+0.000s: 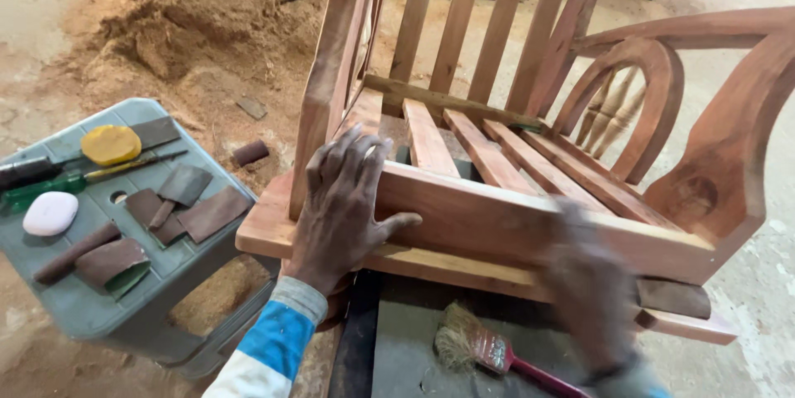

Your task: The person sands the wooden surfaces of a chair using a small piece of sandpaper, moving it back and forth over the joints and armrests.

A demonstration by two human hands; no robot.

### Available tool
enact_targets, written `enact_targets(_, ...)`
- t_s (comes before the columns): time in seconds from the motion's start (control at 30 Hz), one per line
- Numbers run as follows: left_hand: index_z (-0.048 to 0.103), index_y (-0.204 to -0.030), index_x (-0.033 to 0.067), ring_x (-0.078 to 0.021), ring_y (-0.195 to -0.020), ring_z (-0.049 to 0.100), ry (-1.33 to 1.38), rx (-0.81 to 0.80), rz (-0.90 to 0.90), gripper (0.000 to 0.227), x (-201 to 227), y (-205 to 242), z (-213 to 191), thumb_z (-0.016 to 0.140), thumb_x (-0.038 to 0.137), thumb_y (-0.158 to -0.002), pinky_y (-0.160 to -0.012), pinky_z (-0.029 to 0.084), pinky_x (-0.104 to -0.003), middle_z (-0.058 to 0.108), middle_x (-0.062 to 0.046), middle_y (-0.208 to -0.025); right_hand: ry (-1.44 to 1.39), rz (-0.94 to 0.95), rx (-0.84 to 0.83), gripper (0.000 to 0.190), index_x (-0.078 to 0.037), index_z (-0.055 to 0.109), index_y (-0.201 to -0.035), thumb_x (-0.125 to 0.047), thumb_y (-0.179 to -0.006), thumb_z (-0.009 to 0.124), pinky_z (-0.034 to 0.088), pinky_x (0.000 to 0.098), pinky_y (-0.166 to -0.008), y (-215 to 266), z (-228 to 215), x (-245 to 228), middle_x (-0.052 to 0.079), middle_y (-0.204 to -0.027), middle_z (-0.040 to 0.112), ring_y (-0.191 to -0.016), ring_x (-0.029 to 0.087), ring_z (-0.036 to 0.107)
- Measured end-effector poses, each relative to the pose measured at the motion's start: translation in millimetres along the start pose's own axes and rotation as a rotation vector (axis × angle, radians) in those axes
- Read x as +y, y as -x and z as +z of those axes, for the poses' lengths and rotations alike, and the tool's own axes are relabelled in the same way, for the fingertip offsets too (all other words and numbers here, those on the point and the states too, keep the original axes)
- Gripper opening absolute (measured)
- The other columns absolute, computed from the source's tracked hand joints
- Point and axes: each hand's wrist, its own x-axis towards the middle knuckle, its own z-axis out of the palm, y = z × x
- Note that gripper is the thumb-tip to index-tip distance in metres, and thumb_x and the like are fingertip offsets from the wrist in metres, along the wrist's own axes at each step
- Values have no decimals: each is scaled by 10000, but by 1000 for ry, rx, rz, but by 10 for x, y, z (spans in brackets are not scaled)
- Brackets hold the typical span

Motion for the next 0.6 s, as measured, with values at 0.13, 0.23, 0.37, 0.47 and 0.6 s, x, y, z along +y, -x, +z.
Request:
enact_targets(0.13, 496, -1436, 17, -329, -1468, 358, -23, 1, 1, 975, 27, -9, 0, 830, 557, -696, -1207, 238, -488, 515, -150, -1442, -211, -160, -17, 687, -25, 401, -1558, -1, -881, 514, 549, 367, -427, -298, 371, -1089, 213, -1411, 600, -505, 217, 673)
enact_targets(0.23, 505, -1443, 40, -321, -1474, 360, -58, -6, -11, 940, 27, -43, -60, 828, 510, -695, -1211, 241, -479, 520, -134, -1456, -291, -198, -4, 726, -134, 418, -1542, 9, -842, 547, 572, 354, -470, -235, 484, -1146, 100, -1545, 547, -576, 234, 716)
enact_targets(0.37, 496, -1426, 18, -349, -1446, 360, -15, 2, -11, 997, 43, -53, -14, 825, 613, -696, -1175, 242, -502, 510, -170, -1435, -54, -117, 18, 820, -146, 408, -1574, -105, -787, 636, 573, 358, -475, 193, 343, -153, 77, -1575, 522, -662, 238, 735)
enact_targets(0.47, 485, -1429, 2, -354, -1441, 362, -11, -2, 3, 1030, 25, -19, 31, 818, 628, -682, -1186, 235, -506, 507, -183, -1431, 123, -52, 101, 784, -79, 373, -1576, -100, -828, 610, 578, 391, -590, 317, -12, 550, 143, -1532, 524, -794, 294, 736)
enact_targets(0.6, 483, -1434, 14, -346, -1451, 362, -21, -20, 1, 1006, -3, -19, 15, 826, 613, -701, -1198, 233, -504, 516, -161, -1423, 284, -114, 25, 435, -5, 439, -1294, -85, -885, 567, 562, 364, -492, 126, -126, 155, 245, -1601, 488, -750, 264, 750)
